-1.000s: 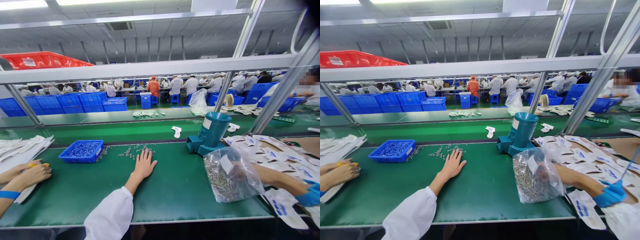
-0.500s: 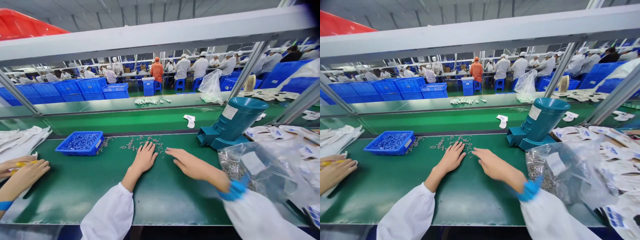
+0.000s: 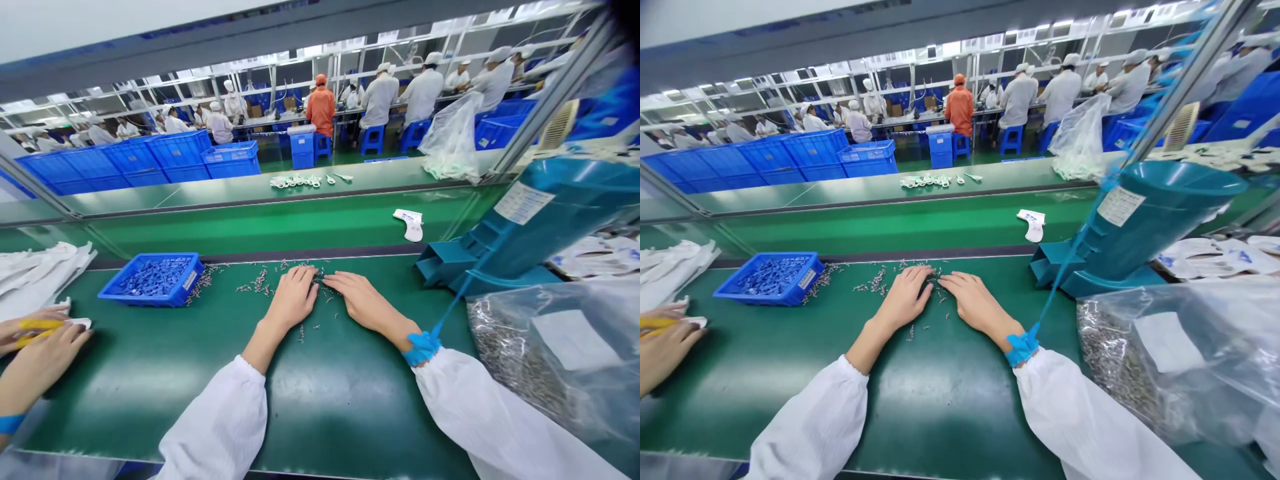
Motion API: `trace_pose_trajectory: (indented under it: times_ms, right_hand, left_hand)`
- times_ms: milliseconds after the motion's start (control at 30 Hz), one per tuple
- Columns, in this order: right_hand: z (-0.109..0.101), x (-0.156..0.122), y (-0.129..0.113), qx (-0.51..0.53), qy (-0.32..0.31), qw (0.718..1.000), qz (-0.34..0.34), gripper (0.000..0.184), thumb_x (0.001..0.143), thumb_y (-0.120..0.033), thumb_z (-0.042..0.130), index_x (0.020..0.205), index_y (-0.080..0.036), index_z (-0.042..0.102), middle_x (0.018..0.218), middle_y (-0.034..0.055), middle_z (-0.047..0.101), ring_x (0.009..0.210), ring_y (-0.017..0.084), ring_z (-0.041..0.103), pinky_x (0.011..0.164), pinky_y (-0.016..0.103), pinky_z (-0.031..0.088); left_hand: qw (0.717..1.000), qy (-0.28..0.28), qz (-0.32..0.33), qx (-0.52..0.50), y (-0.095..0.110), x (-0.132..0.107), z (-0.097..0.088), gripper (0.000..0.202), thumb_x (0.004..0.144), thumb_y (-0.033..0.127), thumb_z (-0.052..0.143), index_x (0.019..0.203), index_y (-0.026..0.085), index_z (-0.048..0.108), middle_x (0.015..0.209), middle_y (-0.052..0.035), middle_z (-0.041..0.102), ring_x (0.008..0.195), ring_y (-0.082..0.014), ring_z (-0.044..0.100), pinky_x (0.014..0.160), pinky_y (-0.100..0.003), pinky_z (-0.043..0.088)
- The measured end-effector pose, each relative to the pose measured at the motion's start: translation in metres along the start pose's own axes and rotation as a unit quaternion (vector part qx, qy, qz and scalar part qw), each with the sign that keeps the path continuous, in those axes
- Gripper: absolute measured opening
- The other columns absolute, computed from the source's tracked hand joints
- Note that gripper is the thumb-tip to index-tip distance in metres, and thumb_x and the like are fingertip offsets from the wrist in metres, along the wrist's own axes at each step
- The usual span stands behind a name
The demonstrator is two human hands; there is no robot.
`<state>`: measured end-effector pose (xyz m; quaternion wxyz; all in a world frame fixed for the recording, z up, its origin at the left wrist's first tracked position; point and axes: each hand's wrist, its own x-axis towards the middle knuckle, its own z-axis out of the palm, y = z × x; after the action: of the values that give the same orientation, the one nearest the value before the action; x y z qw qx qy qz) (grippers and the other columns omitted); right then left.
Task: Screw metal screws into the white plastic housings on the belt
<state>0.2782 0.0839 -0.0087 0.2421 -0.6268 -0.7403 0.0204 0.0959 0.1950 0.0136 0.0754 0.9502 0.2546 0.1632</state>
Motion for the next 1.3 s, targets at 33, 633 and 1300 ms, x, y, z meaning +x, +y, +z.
trace_pose_trajectory:
  times_ms: [33,633,1300]
  right_hand:
    - [0.0,0.001,0.0,-0.004,0.006,1.0,0.011,0.051,0.086,0.001,0.038,0.128,-0.019,0.061,0.131,0.0103,0.063,0.127,0.027,0.052,0.105,0.048,0.045]
    - [0.003,0.019,0.004,-0.009,0.038,0.999,0.032,0.038,0.092,-0.004,0.037,0.114,-0.018,0.064,0.117,0.0116,0.067,0.115,0.028,0.055,0.097,0.045,0.046]
    - [0.005,0.023,0.013,0.015,0.033,0.997,0.071,0.017,0.094,-0.028,0.057,0.103,-0.022,0.07,0.105,0.0096,0.069,0.1,0.028,0.058,0.089,0.046,0.046]
  left_hand:
    - [1.0,-0.001,0.005,0.0,0.0,0.002,0.002,0.032,0.101,0.03,0.042,0.129,0.02,0.054,0.135,-0.0093,0.059,0.129,-0.0249,0.048,0.106,-0.042,0.039]
    - [0.999,0.007,-0.011,-0.032,-0.013,0.003,0.003,0.03,0.1,0.021,0.045,0.125,0.023,0.06,0.124,-0.0057,0.067,0.123,-0.0252,0.05,0.103,-0.043,0.04]
    - [0.999,0.0,-0.018,-0.047,0.01,0.014,0.012,0.015,0.097,0.025,0.054,0.104,0.023,0.067,0.106,-0.0053,0.069,0.112,-0.0266,0.053,0.095,-0.043,0.04]
